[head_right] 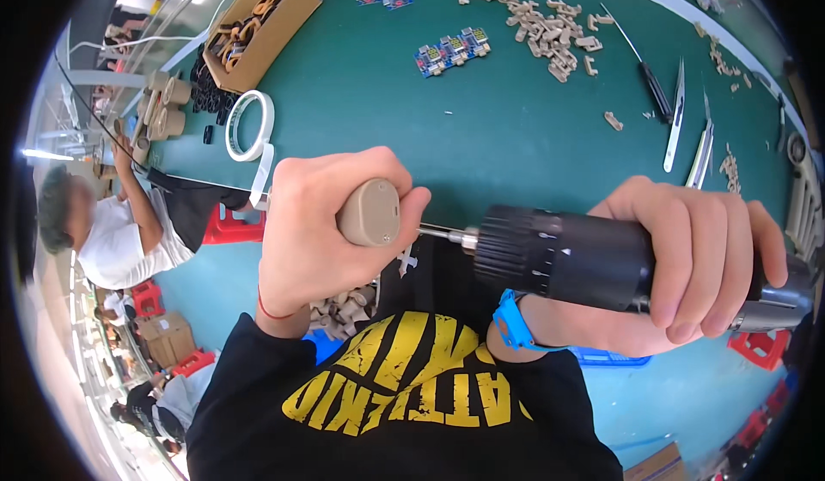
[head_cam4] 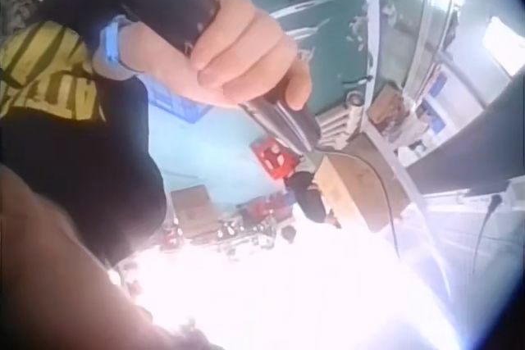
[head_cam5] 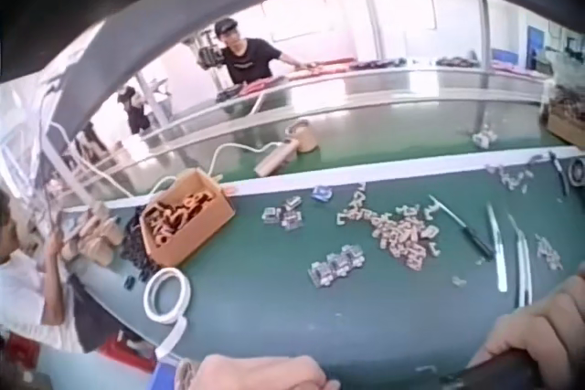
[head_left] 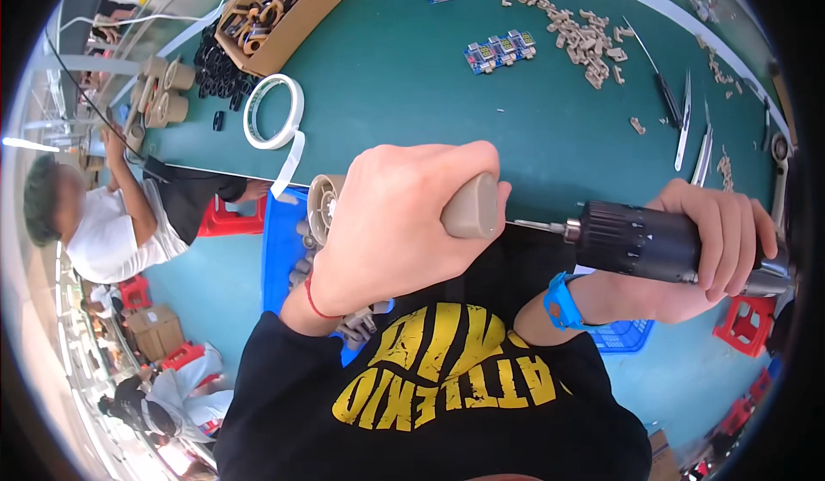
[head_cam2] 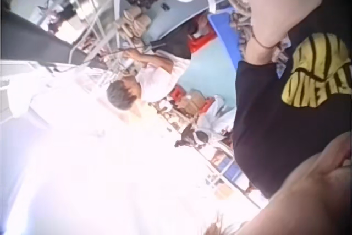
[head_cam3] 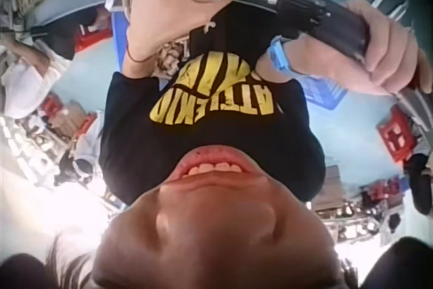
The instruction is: Assembling components of a handheld portable fan, including installing the PCB, battery, and casing using an electric screwdriver.
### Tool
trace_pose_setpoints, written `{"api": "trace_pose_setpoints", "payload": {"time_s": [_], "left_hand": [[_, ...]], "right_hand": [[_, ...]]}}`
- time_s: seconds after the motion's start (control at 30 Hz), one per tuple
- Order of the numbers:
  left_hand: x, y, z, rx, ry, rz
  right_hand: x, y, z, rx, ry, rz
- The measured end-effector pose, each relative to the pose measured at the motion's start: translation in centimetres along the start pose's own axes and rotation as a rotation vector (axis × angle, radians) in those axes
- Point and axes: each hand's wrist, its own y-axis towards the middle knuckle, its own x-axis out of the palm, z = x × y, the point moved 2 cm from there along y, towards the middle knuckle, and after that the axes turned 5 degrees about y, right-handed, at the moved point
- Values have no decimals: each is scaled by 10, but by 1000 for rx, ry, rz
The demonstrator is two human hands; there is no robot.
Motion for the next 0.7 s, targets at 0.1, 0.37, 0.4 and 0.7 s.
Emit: {"api": "trace_pose_setpoints", "payload": {"time_s": [0.1,0.37,0.4,0.7], "left_hand": [[6,0,7,2,18,-24],[12,0,13,21,84,-75],[13,2,12,34,83,-77],[18,9,10,65,98,-110]], "right_hand": [[2,-5,2,-98,3,-10],[-2,-7,-7,-2,50,3],[-2,-7,-7,-7,52,3],[-4,-4,-8,-35,29,-1]]}}
